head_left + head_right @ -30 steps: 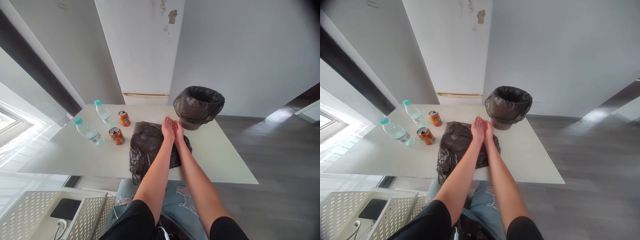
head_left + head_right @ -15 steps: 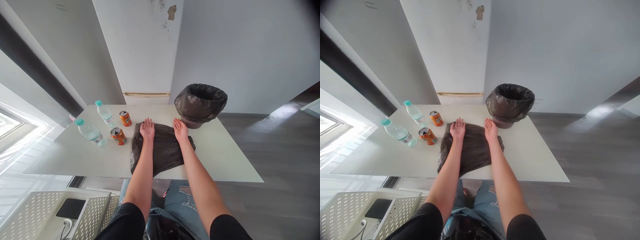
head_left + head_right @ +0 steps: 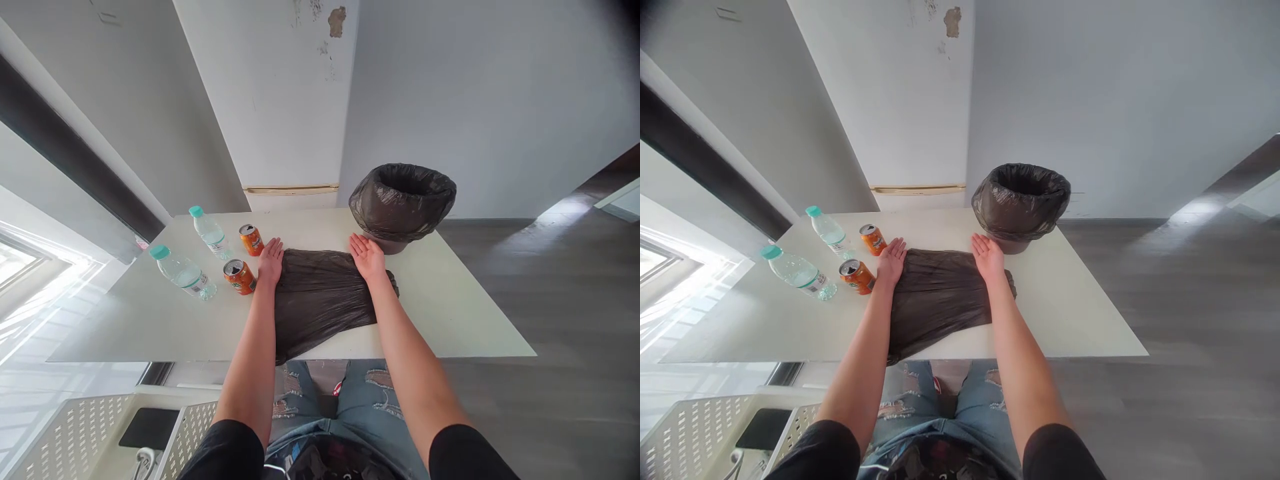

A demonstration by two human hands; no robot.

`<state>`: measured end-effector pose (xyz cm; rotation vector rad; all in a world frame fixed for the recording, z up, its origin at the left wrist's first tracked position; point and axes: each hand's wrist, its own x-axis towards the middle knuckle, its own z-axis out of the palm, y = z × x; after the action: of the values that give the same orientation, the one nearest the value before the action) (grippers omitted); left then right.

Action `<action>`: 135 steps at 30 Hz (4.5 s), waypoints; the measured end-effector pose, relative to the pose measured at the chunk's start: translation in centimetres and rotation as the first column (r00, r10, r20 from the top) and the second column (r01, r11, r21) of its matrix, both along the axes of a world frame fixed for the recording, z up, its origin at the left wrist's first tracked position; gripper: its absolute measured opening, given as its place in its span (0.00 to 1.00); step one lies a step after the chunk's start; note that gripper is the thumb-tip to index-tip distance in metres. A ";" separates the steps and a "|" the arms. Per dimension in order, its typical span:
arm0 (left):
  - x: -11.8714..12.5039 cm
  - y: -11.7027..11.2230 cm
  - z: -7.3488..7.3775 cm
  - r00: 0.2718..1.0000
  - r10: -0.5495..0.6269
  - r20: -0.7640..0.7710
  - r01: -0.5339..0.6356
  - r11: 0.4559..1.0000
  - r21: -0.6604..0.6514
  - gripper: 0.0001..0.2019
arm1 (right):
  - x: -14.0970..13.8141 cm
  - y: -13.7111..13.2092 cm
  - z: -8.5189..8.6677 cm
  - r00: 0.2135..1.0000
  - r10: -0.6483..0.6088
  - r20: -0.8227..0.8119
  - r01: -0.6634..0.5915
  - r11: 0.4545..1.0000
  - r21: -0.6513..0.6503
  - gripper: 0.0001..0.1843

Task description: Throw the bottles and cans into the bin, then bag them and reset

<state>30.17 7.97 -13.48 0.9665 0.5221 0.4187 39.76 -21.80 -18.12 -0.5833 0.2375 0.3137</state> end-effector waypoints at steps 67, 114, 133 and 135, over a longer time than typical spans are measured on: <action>-24.8 -5.6 8.6 0.666 -0.002 -0.746 0.601 -0.591 0.538 0.34 | -20.4 -17.3 1.5 0.313 0.879 0.359 0.733 0.016 -0.680 0.26; -10.9 -5.1 7.3 0.849 0.362 -0.384 0.500 -0.320 0.805 0.27 | -8.4 -11.0 3.7 0.747 0.536 0.392 0.500 -0.065 -0.863 0.22; -9.5 -14.7 -0.1 0.723 -0.188 -0.665 0.453 -0.597 0.662 0.32 | -12.8 -6.4 3.6 0.418 0.900 0.127 0.589 -0.162 -0.792 0.34; -9.6 -14.7 -0.1 0.723 -0.194 -0.663 0.450 -0.596 0.665 0.33 | -12.6 -6.6 3.7 0.427 0.885 0.184 0.644 -0.155 -0.749 0.33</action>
<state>20.60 -6.75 -13.56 3.0036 -0.4659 -0.1537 27.14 -28.44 -14.42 -2.5446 -1.0201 -0.0844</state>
